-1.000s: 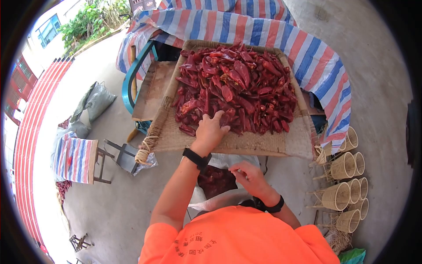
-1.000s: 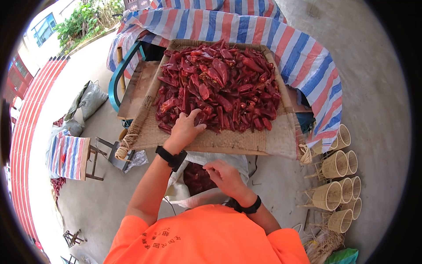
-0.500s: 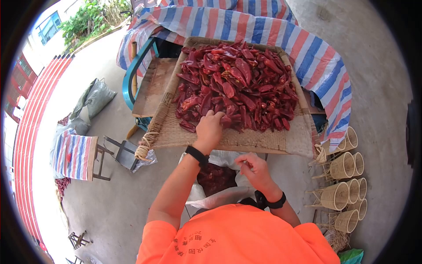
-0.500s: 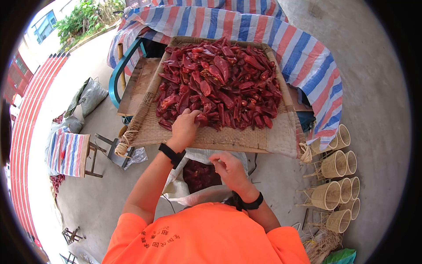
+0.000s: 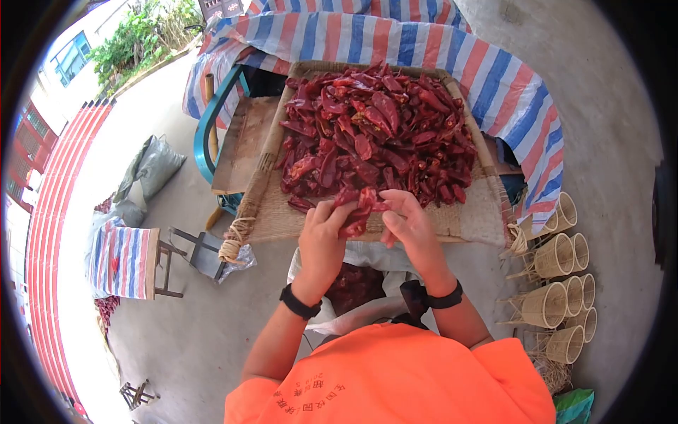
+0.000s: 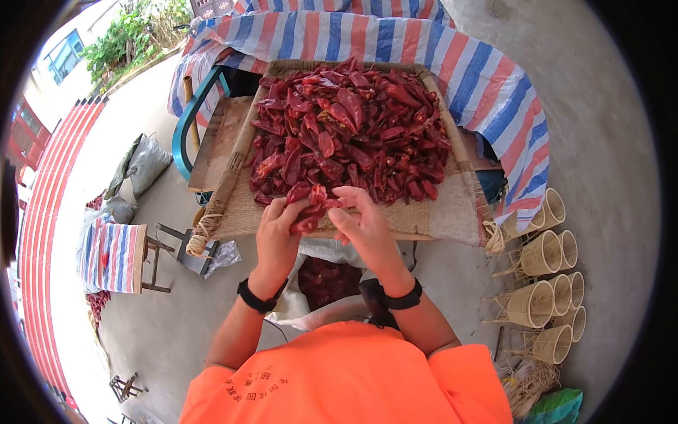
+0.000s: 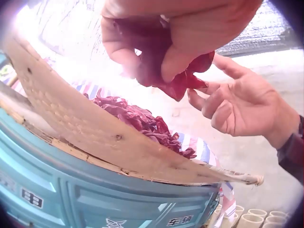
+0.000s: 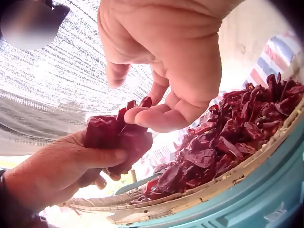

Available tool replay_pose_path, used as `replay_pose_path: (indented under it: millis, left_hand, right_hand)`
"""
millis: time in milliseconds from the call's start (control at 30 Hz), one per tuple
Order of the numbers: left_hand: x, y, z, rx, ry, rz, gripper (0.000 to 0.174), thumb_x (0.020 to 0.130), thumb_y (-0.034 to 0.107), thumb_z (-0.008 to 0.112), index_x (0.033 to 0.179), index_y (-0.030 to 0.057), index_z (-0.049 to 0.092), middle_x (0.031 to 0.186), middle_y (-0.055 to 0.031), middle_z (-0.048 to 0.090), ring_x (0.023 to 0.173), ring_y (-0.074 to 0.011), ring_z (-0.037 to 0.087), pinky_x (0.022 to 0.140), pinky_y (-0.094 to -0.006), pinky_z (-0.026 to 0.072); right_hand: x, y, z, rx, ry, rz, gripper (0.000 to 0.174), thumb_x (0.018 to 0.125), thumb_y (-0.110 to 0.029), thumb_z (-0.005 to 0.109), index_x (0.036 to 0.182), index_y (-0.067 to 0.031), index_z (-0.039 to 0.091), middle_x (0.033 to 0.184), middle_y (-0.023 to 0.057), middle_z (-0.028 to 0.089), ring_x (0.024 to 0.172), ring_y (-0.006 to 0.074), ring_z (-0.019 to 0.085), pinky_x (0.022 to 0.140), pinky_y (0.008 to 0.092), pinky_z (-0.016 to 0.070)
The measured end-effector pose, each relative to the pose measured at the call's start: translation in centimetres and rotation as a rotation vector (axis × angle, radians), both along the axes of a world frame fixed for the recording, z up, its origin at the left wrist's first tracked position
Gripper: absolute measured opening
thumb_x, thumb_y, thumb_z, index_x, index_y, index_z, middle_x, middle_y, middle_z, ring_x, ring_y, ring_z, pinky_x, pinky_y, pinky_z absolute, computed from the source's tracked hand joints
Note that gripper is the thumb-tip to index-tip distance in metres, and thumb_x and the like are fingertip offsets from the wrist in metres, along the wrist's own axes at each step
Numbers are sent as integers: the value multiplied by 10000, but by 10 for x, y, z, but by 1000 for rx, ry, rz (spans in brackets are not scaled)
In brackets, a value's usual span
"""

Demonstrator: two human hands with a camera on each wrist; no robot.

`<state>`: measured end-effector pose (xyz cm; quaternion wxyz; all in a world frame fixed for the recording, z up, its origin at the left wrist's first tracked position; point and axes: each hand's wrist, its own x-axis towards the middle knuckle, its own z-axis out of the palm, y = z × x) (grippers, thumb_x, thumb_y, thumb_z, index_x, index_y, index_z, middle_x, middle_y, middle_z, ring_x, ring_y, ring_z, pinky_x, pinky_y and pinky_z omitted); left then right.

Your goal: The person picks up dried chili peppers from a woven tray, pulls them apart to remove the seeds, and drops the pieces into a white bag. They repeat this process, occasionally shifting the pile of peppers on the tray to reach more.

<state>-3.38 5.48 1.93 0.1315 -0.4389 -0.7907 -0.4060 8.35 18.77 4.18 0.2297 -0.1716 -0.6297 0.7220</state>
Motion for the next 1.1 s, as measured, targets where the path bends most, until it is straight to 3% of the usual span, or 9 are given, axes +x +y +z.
replay_pose_path:
  millis: [100, 200, 300, 467, 600, 800, 1100]
  left_hand:
    - [8, -11, -6, -15, 185, 46, 504, 657, -42, 619, 1106, 178, 684, 1041, -41, 598, 888, -258, 566, 734, -350, 507]
    - [12, -21, -13, -35, 194, 66, 512, 651, -22, 679, 1118, 190, 678, 1071, -39, 598, 917, -263, 573, 754, -360, 510]
    - [16, -24, -16, 32, 128, 62, 540, 644, -29, 648, 1148, 166, 667, 1061, -47, 602, 875, -263, 570, 736, -355, 506]
    - [25, -25, -27, 150, -44, 26, 544, 670, -6, 697, 1190, 143, 639, 1094, -71, 603, 924, -293, 590, 762, -373, 502]
    - [27, -28, -36, 222, -203, 9, 561, 681, -6, 720, 1217, 125, 617, 1094, -107, 600, 955, -306, 605, 795, -367, 501]
    - [33, -43, -43, 183, -332, -27, 438, 689, -47, 703, 1106, 77, 660, 1068, -130, 616, 971, -298, 615, 811, -329, 501]
    - [33, -56, -39, 507, -521, -50, 260, 772, -61, 697, 1003, 49, 652, 921, -75, 593, 850, -208, 598, 756, -287, 476]
  right_hand:
    - [-4, -5, -6, 27, -1, 28, 273, 916, -148, 652, 1147, -37, 561, 942, -11, 605, 713, 38, 558, 627, 197, 465]
    - [-5, -5, -30, 14, 60, 28, 198, 922, -107, 632, 1101, -36, 583, 964, -8, 611, 758, 46, 578, 644, 200, 474]
    - [-3, -11, -34, -61, 158, 22, 149, 931, -64, 602, 1077, -36, 591, 1022, 16, 606, 822, 66, 596, 677, 216, 492]
    - [5, -18, -27, -5, 210, 52, 143, 942, -42, 573, 1084, -36, 588, 1122, 57, 582, 886, 114, 613, 737, 263, 527]
    - [5, -21, -27, -22, 262, -16, 138, 954, -61, 560, 1090, -41, 575, 1085, 64, 605, 893, 134, 626, 730, 287, 543]
    - [14, -21, -31, -206, 281, -65, 148, 956, -82, 560, 1101, -57, 542, 1015, 87, 648, 828, 159, 648, 699, 302, 549]
    - [42, -13, -28, -182, 337, -71, 145, 917, -57, 541, 1061, -44, 530, 947, 104, 665, 736, 166, 640, 660, 286, 525]
